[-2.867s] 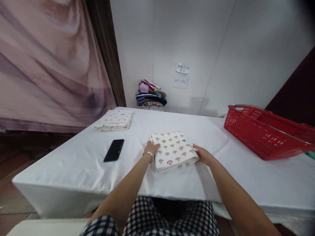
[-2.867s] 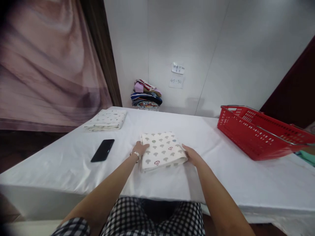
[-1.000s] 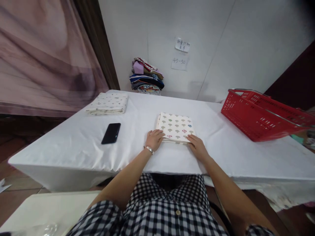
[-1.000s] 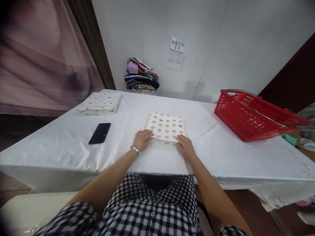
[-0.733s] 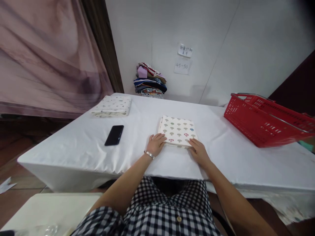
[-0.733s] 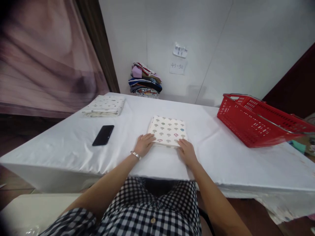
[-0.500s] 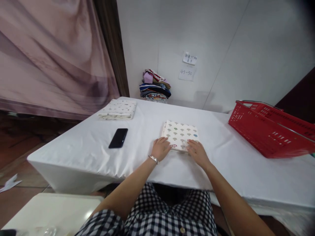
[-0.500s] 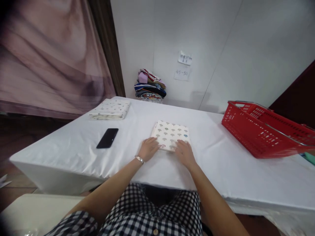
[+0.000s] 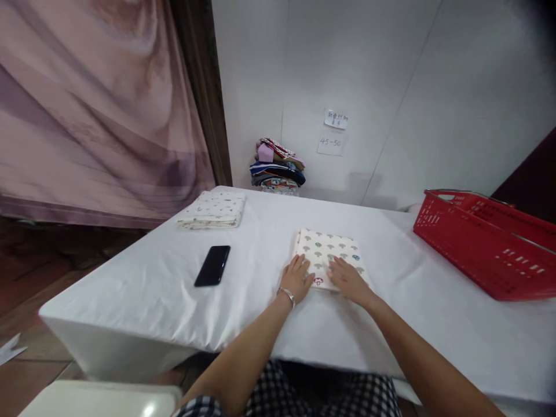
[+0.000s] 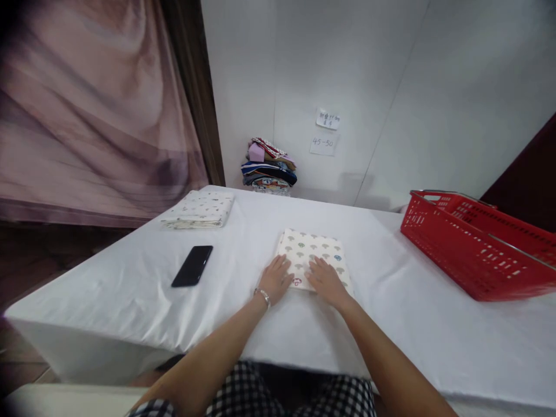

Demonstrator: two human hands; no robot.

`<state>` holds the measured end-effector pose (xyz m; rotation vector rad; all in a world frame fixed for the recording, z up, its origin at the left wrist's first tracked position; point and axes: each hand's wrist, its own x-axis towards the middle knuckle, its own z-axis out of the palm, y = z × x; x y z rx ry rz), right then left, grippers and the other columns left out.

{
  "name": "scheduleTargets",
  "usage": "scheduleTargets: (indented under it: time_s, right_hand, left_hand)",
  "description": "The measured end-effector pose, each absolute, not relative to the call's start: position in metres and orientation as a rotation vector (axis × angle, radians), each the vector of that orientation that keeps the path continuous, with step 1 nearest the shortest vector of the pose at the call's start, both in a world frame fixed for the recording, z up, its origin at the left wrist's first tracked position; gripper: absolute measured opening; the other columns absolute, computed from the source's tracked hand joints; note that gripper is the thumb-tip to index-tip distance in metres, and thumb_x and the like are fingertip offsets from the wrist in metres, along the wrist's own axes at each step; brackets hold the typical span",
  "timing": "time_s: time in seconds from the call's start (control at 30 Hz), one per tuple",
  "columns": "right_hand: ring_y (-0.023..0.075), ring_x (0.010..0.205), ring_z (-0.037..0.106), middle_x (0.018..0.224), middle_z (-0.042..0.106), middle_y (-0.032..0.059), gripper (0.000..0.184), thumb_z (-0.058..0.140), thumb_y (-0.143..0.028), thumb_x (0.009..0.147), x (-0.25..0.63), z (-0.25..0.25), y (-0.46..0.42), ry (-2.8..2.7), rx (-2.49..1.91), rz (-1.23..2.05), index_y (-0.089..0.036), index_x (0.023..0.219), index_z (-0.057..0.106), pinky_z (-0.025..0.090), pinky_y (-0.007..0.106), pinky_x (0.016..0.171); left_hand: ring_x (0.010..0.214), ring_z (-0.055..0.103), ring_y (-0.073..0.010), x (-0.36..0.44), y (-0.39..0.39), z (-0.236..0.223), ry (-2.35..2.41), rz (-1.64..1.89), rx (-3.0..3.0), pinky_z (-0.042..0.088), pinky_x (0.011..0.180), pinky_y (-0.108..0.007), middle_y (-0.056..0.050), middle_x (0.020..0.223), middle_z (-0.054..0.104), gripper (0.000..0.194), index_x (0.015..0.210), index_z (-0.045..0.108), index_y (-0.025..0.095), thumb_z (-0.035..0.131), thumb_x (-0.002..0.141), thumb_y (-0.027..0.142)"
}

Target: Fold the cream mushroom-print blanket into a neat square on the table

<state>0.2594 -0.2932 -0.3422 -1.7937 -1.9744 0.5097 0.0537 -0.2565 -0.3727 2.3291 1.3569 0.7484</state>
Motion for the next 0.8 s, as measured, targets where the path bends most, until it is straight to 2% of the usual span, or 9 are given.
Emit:
scheduleTargets:
  time_s: [0.17,0.33,0.63,0.8]
  right_hand:
    - [0.0250,0.135,0.023,0.145,0.033,0.0092,0.048,0.036,-0.037,0.090,0.219,-0.324,-0.229,-2.140,-1.695,0.273,-0.018,0.133,0.043,0.021,0.043,0.108]
    - [0.0271,0.134,0.024,0.144,0.032,0.0150,0.048,0.031,-0.027,0.090,0.186,-0.334,-0.167,-2.173,-1.905,0.080,-0.010,0.135,0.037,0.022,0.043,0.105]
    - [0.0237,0.134,0.024,0.145,0.032,0.0118,0.049,0.026,-0.029,0.091,0.173,-0.359,-0.149,-2.253,-1.877,0.021,-0.012,0.137,0.033,0.015,0.044,0.107]
    - [0.0234,0.135,0.023,0.146,0.030,0.0123,0.051,0.027,-0.031,0.091,0.175,-0.357,-0.147,-2.244,-1.897,0.128,-0.011,0.138,0.033,0.014,0.043,0.108]
  left_hand:
    - [0.136,0.023,-0.0234,0.053,-0.257,-0.370,1.347,0.752,2.301,0.027,0.106,-0.045,-0.006,0.145,0.033,0.044,0.126,0.049,0.025,0.043,0.087,0.042]
    - [0.133,0.027,-0.0255,0.051,-0.256,-0.372,1.322,0.811,2.249,0.031,0.104,-0.047,-0.005,0.142,0.039,0.041,0.121,0.054,0.026,0.049,0.083,0.041]
    - [0.127,0.034,-0.0269,0.052,-0.250,-0.374,1.323,0.912,2.188,0.034,0.103,-0.046,-0.006,0.134,0.046,0.035,0.110,0.060,0.026,0.056,0.077,0.038]
    - [0.125,0.037,-0.0262,0.051,-0.250,-0.372,1.300,0.950,2.146,0.037,0.102,-0.046,-0.007,0.131,0.049,0.033,0.108,0.061,0.025,0.055,0.078,0.038]
